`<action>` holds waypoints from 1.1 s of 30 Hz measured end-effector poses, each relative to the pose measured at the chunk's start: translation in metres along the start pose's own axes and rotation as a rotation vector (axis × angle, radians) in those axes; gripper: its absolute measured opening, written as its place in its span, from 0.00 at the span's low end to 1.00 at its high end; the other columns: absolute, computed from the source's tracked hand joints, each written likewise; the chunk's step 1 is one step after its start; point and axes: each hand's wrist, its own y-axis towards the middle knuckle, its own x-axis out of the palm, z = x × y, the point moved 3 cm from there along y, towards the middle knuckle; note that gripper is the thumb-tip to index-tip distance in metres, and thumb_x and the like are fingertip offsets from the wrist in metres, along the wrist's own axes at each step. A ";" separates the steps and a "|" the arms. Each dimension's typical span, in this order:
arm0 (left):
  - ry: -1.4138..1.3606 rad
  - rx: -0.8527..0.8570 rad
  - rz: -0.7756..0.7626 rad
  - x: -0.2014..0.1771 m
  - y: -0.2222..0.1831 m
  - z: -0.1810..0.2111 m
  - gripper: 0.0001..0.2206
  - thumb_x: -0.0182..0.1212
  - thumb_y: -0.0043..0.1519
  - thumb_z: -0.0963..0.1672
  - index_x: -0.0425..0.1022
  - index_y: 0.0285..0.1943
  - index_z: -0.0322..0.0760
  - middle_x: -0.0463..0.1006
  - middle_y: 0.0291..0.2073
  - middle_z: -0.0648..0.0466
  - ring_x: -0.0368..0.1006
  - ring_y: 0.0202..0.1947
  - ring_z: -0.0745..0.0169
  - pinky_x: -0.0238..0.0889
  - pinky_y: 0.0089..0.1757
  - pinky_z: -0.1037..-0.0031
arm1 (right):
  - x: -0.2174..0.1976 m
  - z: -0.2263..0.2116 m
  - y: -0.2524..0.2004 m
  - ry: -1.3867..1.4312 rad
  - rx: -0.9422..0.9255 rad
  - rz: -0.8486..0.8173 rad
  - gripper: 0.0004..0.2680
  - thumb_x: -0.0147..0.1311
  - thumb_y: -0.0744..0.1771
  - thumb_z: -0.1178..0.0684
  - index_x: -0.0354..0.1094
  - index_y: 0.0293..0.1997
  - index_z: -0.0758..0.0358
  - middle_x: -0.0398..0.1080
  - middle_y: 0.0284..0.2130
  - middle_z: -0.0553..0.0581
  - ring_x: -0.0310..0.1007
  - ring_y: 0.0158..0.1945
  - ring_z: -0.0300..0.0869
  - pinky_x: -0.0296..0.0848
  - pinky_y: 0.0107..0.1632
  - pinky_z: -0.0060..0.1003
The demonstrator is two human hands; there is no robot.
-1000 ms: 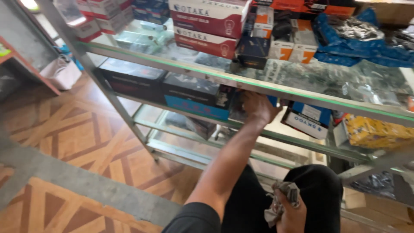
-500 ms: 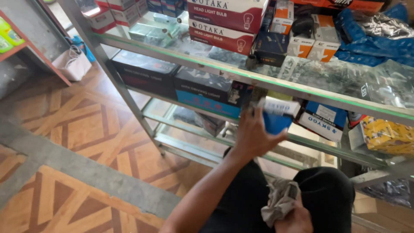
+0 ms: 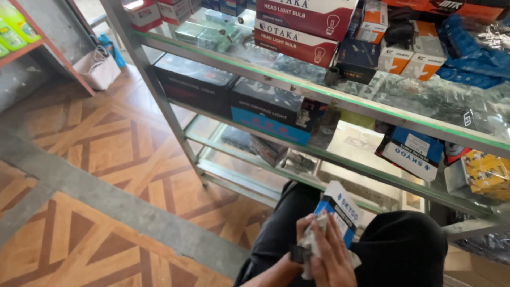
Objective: Cleaning and wiping down boxes of motorcycle parts with a cloth on a display shelf
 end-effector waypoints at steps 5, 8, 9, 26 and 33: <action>0.197 0.296 0.200 0.042 -0.018 -0.026 0.26 0.50 0.61 0.50 0.71 0.62 0.27 0.79 0.52 0.47 0.70 0.47 0.59 0.58 0.58 0.72 | -0.032 -0.030 0.066 -0.247 0.106 0.005 0.20 0.34 0.72 0.56 0.45 0.75 0.73 0.50 0.74 0.69 0.40 0.81 0.61 0.44 0.78 0.52; 0.240 0.281 0.126 0.048 -0.020 -0.020 0.25 0.50 0.61 0.52 0.70 0.61 0.29 0.77 0.48 0.49 0.68 0.44 0.61 0.58 0.54 0.74 | -0.028 -0.031 0.064 -0.211 0.180 -0.020 0.20 0.34 0.72 0.52 0.48 0.75 0.67 0.45 0.76 0.74 0.42 0.80 0.66 0.52 0.72 0.55; 0.240 0.276 0.124 0.053 -0.019 -0.016 0.25 0.50 0.61 0.52 0.70 0.61 0.29 0.77 0.48 0.49 0.68 0.44 0.61 0.58 0.54 0.74 | -0.023 -0.020 0.047 -0.215 0.183 -0.016 0.20 0.34 0.72 0.52 0.48 0.75 0.67 0.45 0.76 0.74 0.42 0.80 0.66 0.52 0.72 0.55; 0.755 0.289 -0.071 0.199 -0.034 -0.018 0.51 0.64 0.54 0.59 0.45 0.83 0.34 0.60 0.72 0.50 0.59 0.66 0.62 0.50 0.64 0.73 | -0.012 0.099 -0.143 0.108 0.263 0.007 0.22 0.50 0.66 0.55 0.54 0.69 0.69 0.54 0.65 0.70 0.55 0.66 0.57 0.60 0.62 0.43; 0.633 0.157 -0.159 0.161 -0.030 -0.017 0.40 0.48 0.63 0.57 0.44 0.80 0.35 0.47 0.76 0.46 0.41 0.72 0.52 0.32 0.67 0.63 | -0.019 0.303 -0.090 0.664 0.742 0.294 0.14 0.60 0.66 0.52 0.67 0.56 0.60 0.70 0.39 0.52 0.65 0.35 0.36 0.65 0.37 0.32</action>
